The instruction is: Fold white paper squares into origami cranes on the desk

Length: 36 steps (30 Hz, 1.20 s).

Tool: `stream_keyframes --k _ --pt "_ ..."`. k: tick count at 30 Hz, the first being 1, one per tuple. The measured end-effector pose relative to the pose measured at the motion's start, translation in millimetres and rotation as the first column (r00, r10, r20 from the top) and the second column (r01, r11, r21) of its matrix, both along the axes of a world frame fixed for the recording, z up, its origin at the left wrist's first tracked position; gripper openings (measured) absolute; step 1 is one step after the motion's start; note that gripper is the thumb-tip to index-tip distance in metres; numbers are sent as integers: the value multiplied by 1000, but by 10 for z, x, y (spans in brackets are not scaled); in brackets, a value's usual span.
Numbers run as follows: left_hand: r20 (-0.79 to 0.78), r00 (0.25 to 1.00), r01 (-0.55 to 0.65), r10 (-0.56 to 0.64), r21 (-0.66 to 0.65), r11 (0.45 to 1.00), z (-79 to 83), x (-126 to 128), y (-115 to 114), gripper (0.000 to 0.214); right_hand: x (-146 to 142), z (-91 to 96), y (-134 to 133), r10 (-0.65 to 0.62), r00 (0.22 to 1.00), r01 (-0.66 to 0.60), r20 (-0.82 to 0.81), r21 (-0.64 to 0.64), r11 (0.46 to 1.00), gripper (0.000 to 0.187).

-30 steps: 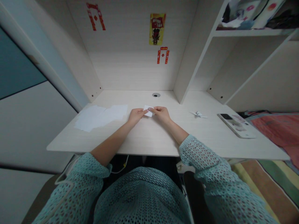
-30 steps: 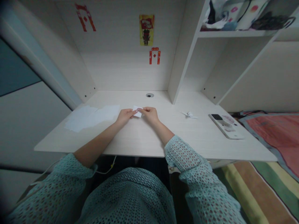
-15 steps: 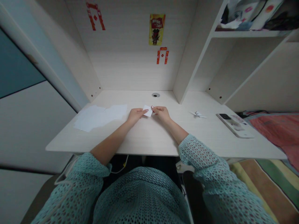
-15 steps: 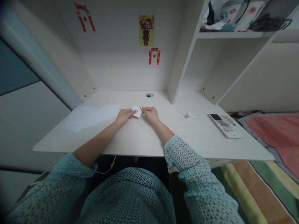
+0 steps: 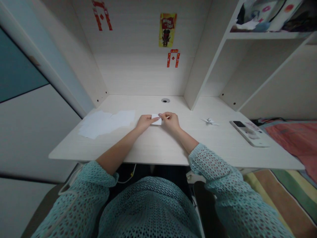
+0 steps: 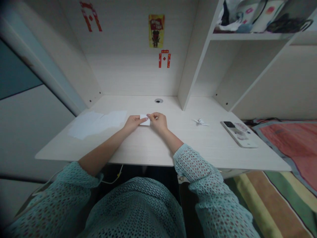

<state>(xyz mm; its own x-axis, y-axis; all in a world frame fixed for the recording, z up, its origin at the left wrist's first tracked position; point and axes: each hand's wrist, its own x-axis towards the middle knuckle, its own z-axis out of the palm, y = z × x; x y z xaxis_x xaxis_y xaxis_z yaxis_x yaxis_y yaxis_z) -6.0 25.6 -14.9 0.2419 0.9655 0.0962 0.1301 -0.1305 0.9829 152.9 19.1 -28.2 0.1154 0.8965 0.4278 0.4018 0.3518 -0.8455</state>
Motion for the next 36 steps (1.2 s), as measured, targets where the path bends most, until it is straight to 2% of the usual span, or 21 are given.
stream_keyframes --k 4,8,12,16,19,23,30,36 --pt "-96 995 -37 35 -11 999 6 11 7 40 36 16 18 -106 994 107 34 -27 994 35" --pt "-137 991 1 -1 3 1000 -28 4 27 37 119 46 46 -160 986 162 49 -42 986 36" --pt "-202 979 51 -30 101 994 -68 -22 38 33 142 55 49 -171 982 173 84 -22 985 36" --pt "-408 906 -11 111 239 971 -22 -55 -8 33 101 102 -3 -171 972 162 164 69 984 35" --pt "-466 855 -67 226 334 940 35 -67 -53 35 82 146 -39 -164 971 137 173 157 978 35" --pt "-470 838 -90 278 383 919 61 -67 -74 36 86 166 -42 -156 985 142 79 158 977 39" --pt "-350 917 -52 190 369 928 0 -41 -47 35 30 177 -50 -20 992 24 -123 26 999 48" --pt "-308 939 -52 154 315 948 -29 -21 -63 33 33 175 -29 64 984 -69 -167 -26 997 51"
